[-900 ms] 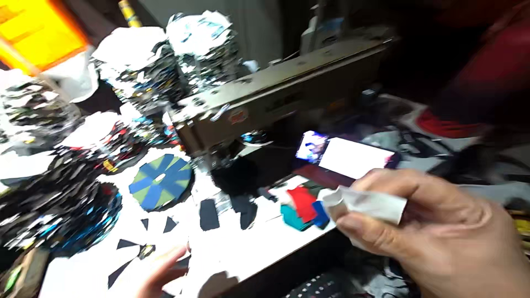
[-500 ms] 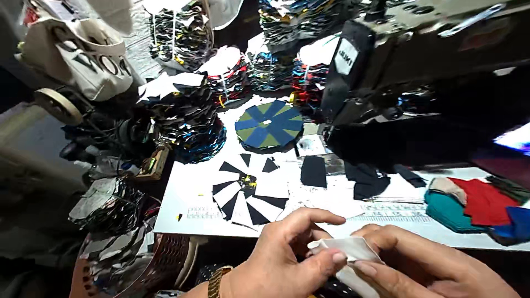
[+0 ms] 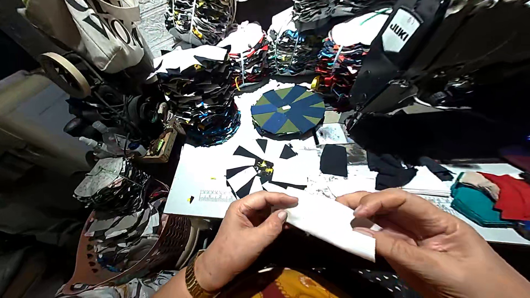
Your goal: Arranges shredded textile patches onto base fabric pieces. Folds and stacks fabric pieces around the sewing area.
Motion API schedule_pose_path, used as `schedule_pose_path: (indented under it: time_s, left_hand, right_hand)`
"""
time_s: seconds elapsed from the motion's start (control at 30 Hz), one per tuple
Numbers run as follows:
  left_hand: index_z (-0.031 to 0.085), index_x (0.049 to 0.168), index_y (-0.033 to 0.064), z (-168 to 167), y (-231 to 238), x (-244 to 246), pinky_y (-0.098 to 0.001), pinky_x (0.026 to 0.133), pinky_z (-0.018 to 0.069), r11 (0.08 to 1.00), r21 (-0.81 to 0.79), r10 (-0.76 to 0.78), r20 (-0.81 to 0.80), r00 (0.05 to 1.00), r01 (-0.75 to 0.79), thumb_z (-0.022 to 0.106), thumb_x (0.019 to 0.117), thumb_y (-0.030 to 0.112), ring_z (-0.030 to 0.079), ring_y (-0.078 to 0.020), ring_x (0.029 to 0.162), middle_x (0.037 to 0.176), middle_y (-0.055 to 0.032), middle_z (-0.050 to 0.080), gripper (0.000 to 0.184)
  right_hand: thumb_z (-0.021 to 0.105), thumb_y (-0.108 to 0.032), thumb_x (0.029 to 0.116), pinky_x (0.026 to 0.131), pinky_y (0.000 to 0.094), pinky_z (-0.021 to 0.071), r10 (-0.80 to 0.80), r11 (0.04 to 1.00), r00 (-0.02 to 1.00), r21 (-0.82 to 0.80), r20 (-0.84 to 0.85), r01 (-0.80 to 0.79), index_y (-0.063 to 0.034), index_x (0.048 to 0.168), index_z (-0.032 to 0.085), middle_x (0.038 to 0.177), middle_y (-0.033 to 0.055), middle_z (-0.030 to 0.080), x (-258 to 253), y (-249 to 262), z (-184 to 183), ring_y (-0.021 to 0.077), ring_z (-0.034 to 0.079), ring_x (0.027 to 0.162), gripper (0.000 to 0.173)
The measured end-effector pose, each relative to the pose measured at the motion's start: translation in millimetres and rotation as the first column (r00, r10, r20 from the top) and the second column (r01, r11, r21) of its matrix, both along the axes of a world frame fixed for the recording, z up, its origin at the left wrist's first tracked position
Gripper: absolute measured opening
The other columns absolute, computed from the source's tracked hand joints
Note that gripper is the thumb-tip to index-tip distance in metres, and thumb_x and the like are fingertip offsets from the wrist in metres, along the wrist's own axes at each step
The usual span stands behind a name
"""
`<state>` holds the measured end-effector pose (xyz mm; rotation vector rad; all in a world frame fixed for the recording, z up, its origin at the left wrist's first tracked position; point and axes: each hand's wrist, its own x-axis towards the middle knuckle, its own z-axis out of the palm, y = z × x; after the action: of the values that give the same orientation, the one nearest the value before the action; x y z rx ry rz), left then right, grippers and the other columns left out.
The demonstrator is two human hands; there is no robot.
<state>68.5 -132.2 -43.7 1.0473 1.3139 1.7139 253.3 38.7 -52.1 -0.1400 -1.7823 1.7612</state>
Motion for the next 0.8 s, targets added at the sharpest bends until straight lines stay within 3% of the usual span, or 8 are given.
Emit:
schedule_pose_path:
  time_s: [0.13,0.23,0.3,0.37,0.53,0.6,0.7,0.8]
  left_hand:
    - [0.069,0.120,-0.0019,-0.9,-4.4,-5.1,-0.0285,0.080,0.0632,0.999,-0.006,0.029,-0.274,0.961,-0.032,0.066,0.0916,-0.005,0.070,-0.0127,0.092,0.110,-0.0080,0.068,0.029]
    - [0.071,0.111,-0.0011,-1.3,-6.8,-11.6,-0.0258,0.079,0.0626,0.999,0.044,0.041,-0.492,0.870,-0.021,0.071,0.0897,-0.002,0.069,-0.0105,0.091,0.104,-0.0060,0.068,0.022]
    - [0.072,0.106,-0.0014,-0.1,-8.4,-13.5,-0.0229,0.075,0.0605,0.997,0.072,0.039,-0.533,0.845,-0.001,0.071,0.0910,0.000,0.067,-0.0083,0.085,0.097,-0.0045,0.068,0.015]
    - [0.072,0.109,-0.0026,0.8,-11.1,-13.7,-0.0222,0.074,0.0605,0.996,0.086,0.016,-0.501,0.865,0.031,0.070,0.0923,0.000,0.067,-0.0073,0.083,0.096,-0.0046,0.067,0.017]
    - [0.069,0.120,-0.0053,-4.5,-21.1,-12.8,-0.0282,0.089,0.0597,0.977,0.071,-0.175,-0.264,0.948,0.200,0.068,0.0970,0.007,0.068,-0.0110,0.100,0.109,-0.0085,0.069,0.026]
    - [0.070,0.116,-0.0047,-10.2,-23.5,-9.2,-0.0252,0.086,0.0594,0.977,0.067,-0.185,-0.195,0.963,0.202,0.065,0.0986,0.005,0.067,-0.0082,0.095,0.105,-0.0068,0.068,0.021]
    - [0.074,0.110,-0.0028,-14.0,-26.9,-4.7,-0.0200,0.073,0.0573,0.996,0.037,-0.077,-0.164,0.984,0.084,0.064,0.0981,0.002,0.065,-0.0046,0.080,0.094,-0.0043,0.068,0.016]
    - [0.074,0.111,-0.0009,-12.5,-32.1,-8.9,-0.0198,0.068,0.0569,1.000,-0.009,0.013,-0.175,0.984,-0.015,0.064,0.0976,0.001,0.064,-0.0059,0.077,0.098,-0.0058,0.068,0.017]
  right_hand:
    - [0.078,-0.017,0.0876,0.078,0.0216,0.0611,-0.058,0.994,0.992,0.103,0.109,0.047,-0.0175,0.106,0.078,0.111,0.0001,0.073,5.4,-2.2,5.3,0.0098,0.070,0.096,0.018]
    - [0.077,-0.018,0.0882,0.072,0.0222,0.0611,-0.123,0.985,0.984,0.141,0.127,0.105,-0.0171,0.101,0.079,0.104,0.0008,0.073,5.2,-3.7,6.9,0.0105,0.070,0.088,0.013]
    - [0.074,-0.017,0.0909,0.071,0.0209,0.0603,-0.116,0.986,0.987,0.135,0.114,0.101,-0.0168,0.102,0.079,0.101,0.0001,0.072,3.6,-5.8,7.3,0.0091,0.069,0.084,0.012]
    - [0.071,-0.015,0.0919,0.070,0.0198,0.0589,-0.108,0.988,0.986,0.124,0.130,0.092,-0.0167,0.101,0.079,0.098,-0.0002,0.071,2.7,-8.7,7.5,0.0082,0.068,0.081,0.013]
    - [0.063,-0.013,0.0966,0.067,0.0178,0.0567,-0.056,0.987,0.988,0.155,0.146,0.033,-0.0172,0.106,0.077,0.099,-0.0015,0.069,1.1,-15.3,4.7,0.0059,0.065,0.079,0.018]
    - [0.062,-0.012,0.0976,0.066,0.0176,0.0565,-0.061,0.980,0.985,0.196,0.163,0.028,-0.0169,0.106,0.078,0.100,-0.0012,0.068,-1.0,-21.7,6.6,0.0060,0.065,0.080,0.019]
    - [0.061,-0.013,0.0979,0.066,0.0168,0.0567,-0.112,0.966,0.980,0.250,0.165,0.069,-0.0174,0.105,0.077,0.098,-0.0022,0.067,-6.7,-27.7,2.6,0.0057,0.065,0.079,0.018]
    - [0.067,-0.016,0.0962,0.073,0.0211,0.0594,-0.055,0.981,0.984,0.191,0.167,0.022,-0.0161,0.109,0.077,0.105,0.0000,0.069,-8.8,-26.5,-4.9,0.0096,0.067,0.087,0.016]
